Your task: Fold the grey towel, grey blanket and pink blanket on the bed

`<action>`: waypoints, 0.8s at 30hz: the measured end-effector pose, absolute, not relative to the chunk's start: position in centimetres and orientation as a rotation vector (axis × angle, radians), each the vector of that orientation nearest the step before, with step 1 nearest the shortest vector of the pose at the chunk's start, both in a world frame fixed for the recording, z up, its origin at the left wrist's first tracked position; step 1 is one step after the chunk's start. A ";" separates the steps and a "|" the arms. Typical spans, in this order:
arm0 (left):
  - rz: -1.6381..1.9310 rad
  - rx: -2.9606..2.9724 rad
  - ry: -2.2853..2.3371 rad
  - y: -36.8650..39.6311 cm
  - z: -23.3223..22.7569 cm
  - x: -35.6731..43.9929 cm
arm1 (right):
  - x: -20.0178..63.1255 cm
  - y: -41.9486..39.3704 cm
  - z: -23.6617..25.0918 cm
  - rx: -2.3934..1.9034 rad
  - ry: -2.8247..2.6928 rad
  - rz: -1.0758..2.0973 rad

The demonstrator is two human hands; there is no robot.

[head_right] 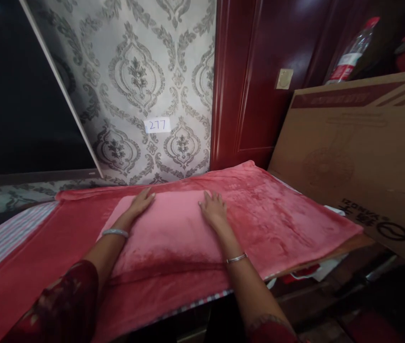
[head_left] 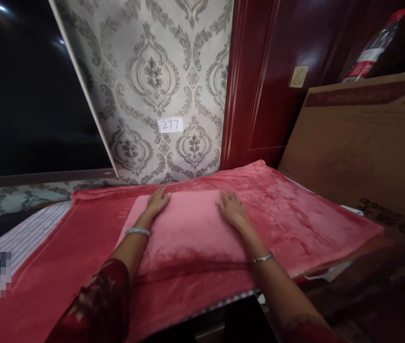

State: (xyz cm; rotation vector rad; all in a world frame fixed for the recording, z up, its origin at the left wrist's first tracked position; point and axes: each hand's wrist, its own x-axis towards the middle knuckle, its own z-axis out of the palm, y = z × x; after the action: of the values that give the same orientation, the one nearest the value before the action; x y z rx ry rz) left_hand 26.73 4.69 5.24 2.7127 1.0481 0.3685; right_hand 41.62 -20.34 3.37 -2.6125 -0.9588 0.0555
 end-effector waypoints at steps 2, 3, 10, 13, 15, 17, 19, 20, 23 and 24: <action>0.359 2.736 1.014 2.8 5.9 26.0 | 39.3 -21.3 3.8 -2.529 -1.150 -0.015; 0.352 2.762 0.972 1.4 5.9 25.4 | 38.2 -21.8 3.8 -2.474 -1.260 -0.038; 0.370 3.075 0.426 -8.6 0.4 19.4 | 35.7 -24.4 0.1 -2.408 -1.515 -0.007; 0.461 3.117 0.410 -9.1 -1.1 18.6 | 36.2 -24.9 -0.7 -2.424 -1.483 -0.026; 0.478 3.121 0.396 -8.8 -1.3 18.7 | 36.3 -25.0 -0.8 -2.426 -1.467 -0.028; 0.477 3.120 0.385 -8.5 -1.2 18.9 | 36.3 -25.1 -0.7 -2.420 -1.459 -0.036; 0.492 3.115 0.380 -8.4 -1.2 19.0 | 36.2 -25.1 -0.8 -2.405 -1.455 -0.044; 0.510 3.111 0.378 -8.5 -1.3 19.0 | 36.3 -25.1 -0.8 -2.395 -1.454 -0.046; 0.581 3.097 0.358 -8.5 -1.5 19.0 | 36.5 -25.0 -1.1 -2.365 -1.456 -0.037; 0.601 3.092 0.349 -8.4 -1.5 18.9 | 36.6 -25.0 -1.1 -2.359 -1.455 -0.030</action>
State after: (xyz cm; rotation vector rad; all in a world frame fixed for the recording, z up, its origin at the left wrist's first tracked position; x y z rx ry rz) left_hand 18.93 -8.41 -1.51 3.0915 0.3492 0.6007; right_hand 36.63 -25.00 -1.15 -2.3586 -1.4550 -0.0302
